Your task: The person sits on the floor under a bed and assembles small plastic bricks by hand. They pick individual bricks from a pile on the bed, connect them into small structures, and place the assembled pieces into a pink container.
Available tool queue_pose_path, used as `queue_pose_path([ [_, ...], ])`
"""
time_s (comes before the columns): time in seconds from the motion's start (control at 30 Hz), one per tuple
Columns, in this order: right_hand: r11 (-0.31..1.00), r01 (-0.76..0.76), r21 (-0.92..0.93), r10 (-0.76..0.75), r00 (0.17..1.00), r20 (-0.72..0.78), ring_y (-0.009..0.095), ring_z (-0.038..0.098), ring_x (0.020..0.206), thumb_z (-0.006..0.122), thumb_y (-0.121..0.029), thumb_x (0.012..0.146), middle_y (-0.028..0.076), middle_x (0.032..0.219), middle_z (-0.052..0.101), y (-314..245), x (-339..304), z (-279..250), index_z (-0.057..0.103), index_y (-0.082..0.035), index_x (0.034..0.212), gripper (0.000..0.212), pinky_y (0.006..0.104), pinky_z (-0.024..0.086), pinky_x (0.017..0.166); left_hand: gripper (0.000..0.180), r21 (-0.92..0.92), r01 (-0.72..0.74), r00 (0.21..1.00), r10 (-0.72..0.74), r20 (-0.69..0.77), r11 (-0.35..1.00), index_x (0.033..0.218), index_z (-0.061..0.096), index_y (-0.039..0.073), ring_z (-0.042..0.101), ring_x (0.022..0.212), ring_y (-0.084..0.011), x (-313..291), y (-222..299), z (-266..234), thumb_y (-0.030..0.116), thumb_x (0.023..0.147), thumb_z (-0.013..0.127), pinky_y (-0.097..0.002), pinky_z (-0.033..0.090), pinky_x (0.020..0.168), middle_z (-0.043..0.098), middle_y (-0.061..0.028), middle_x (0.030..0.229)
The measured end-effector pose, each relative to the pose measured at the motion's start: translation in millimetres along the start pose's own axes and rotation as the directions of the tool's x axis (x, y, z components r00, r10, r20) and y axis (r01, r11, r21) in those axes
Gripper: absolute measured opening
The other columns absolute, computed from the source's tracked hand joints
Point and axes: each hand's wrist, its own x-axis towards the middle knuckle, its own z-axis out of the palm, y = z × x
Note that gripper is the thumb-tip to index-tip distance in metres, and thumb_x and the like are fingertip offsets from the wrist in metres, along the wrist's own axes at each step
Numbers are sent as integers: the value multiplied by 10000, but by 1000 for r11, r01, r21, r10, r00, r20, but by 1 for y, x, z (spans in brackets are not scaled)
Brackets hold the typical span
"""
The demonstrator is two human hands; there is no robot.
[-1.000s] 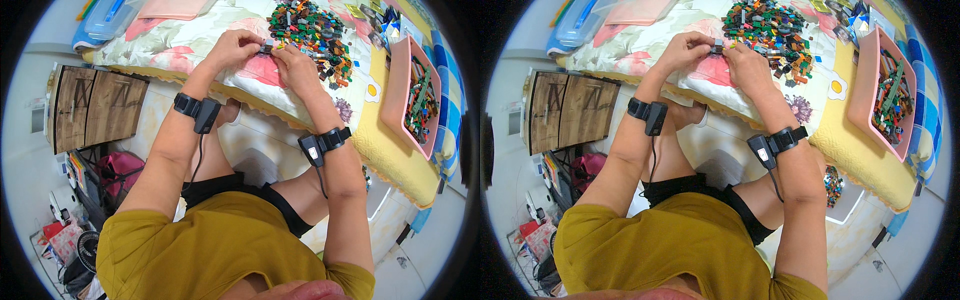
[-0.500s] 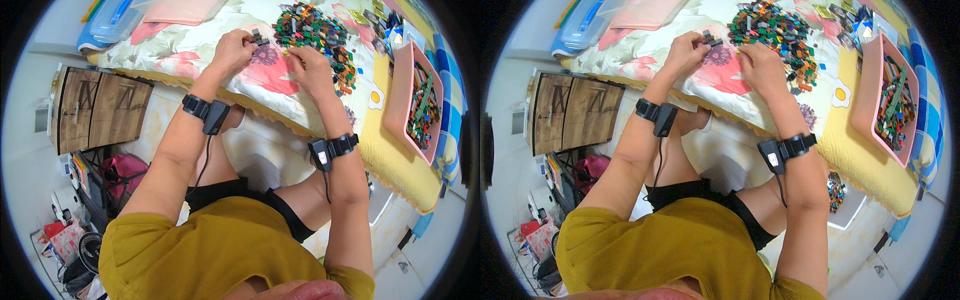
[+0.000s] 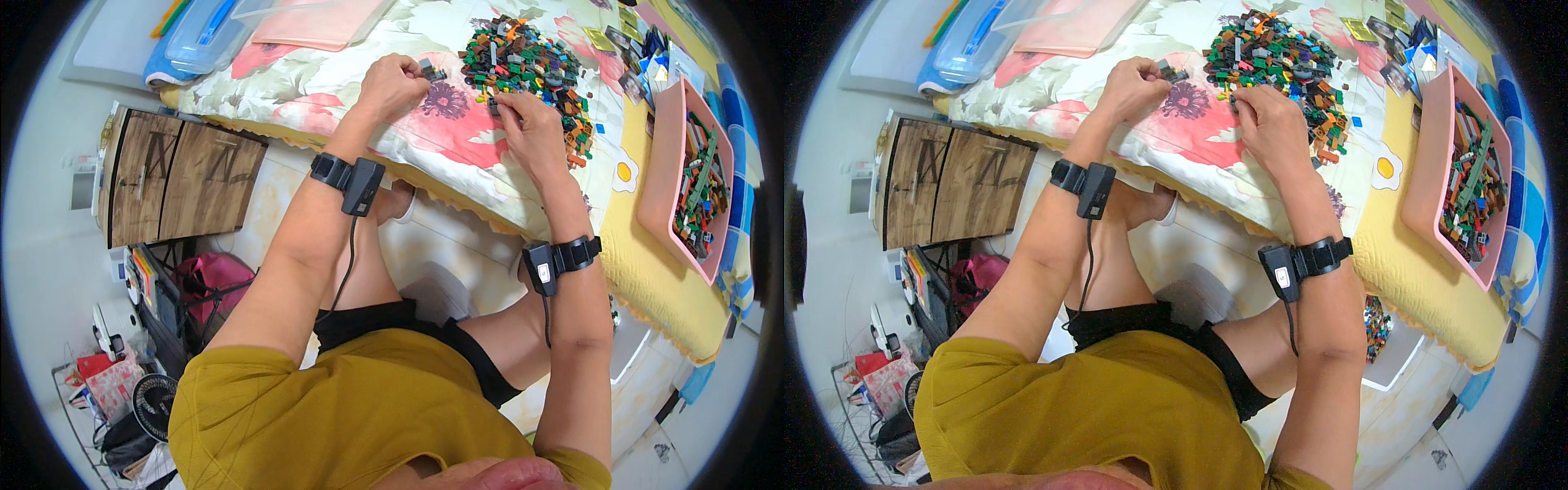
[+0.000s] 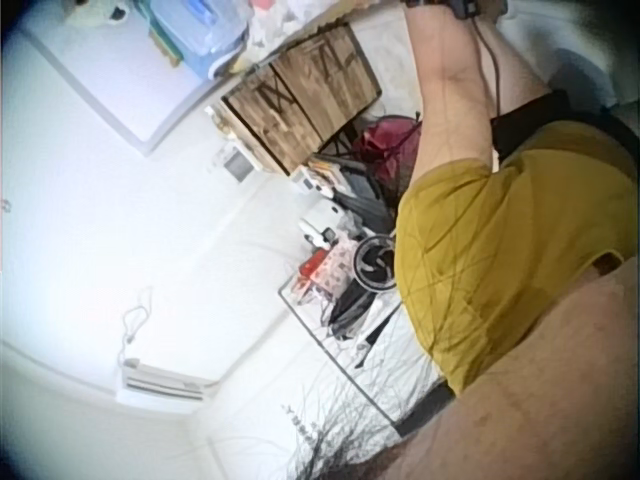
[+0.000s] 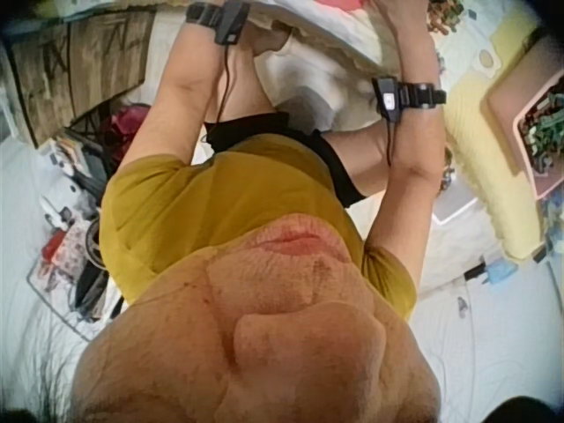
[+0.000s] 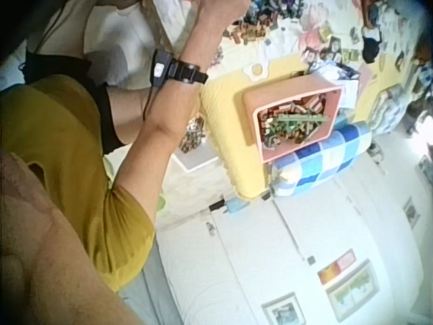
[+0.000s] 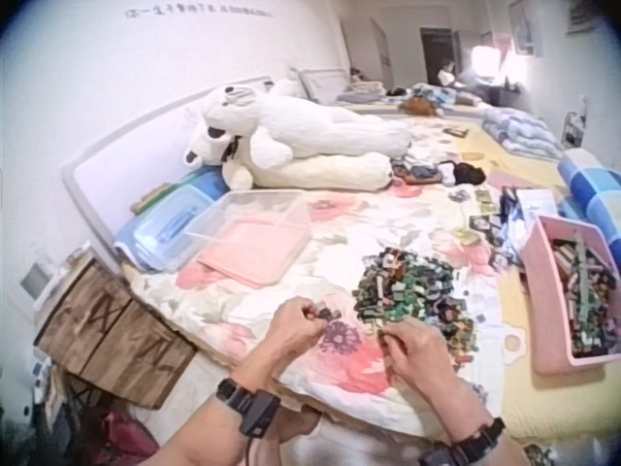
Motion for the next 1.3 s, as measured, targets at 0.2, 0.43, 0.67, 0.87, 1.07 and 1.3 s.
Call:
queue_pose_path([
  [0.2,1000,-6,-18,6,1000,-6,319,657,764,645,-91,846,128,863,673,2,-5,-3,703,-36,925,112,394,520,688,296,-132,-183,942,212,259,974,780,675,5,628,679,-194,-16,4,0,223,604,773,-300,508,657,650,-79,734],
  [0.43,999,-31,-20,31,999,-15,329,652,758,637,-89,851,136,842,666,5,-4,-6,703,-36,927,114,404,519,682,313,-212,-107,992,117,37,971,833,708,-23,646,709,-179,-2,-8,-2,240,675,769,-295,523,683,679,-102,790],
  [0.67,999,4,-32,-5,1000,-24,330,652,752,633,-97,856,135,836,666,8,-1,-5,703,-37,924,114,406,519,678,219,-87,-107,994,106,-12,990,816,655,-37,584,620,-108,3,-7,8,143,731,748,-253,476,582,612,-30,665],
  [0.87,999,-16,-44,15,1000,-19,327,654,750,635,-99,856,133,835,668,7,-1,-7,700,-34,921,112,408,521,679,276,-78,-94,985,104,139,992,832,697,1,612,639,-191,-8,7,3,217,668,746,-299,504,642,649,-72,696],
  [1.07,997,-73,13,73,997,-35,317,670,764,642,-85,851,149,865,690,8,-1,-12,713,-26,919,115,378,533,691,215,-206,-119,886,198,419,971,821,677,-21,556,637,-97,-31,22,-5,136,690,743,-250,456,609,621,-33,672],
  [1.3,990,-114,77,129,966,-224,240,682,697,642,-79,852,143,818,704,27,5,-33,719,-11,948,140,316,526,655,286,-232,-156,987,143,-71,960,835,694,-29,615,651,-124,-11,11,-6,223,732,781,-277,494,609,659,-53,712],
])
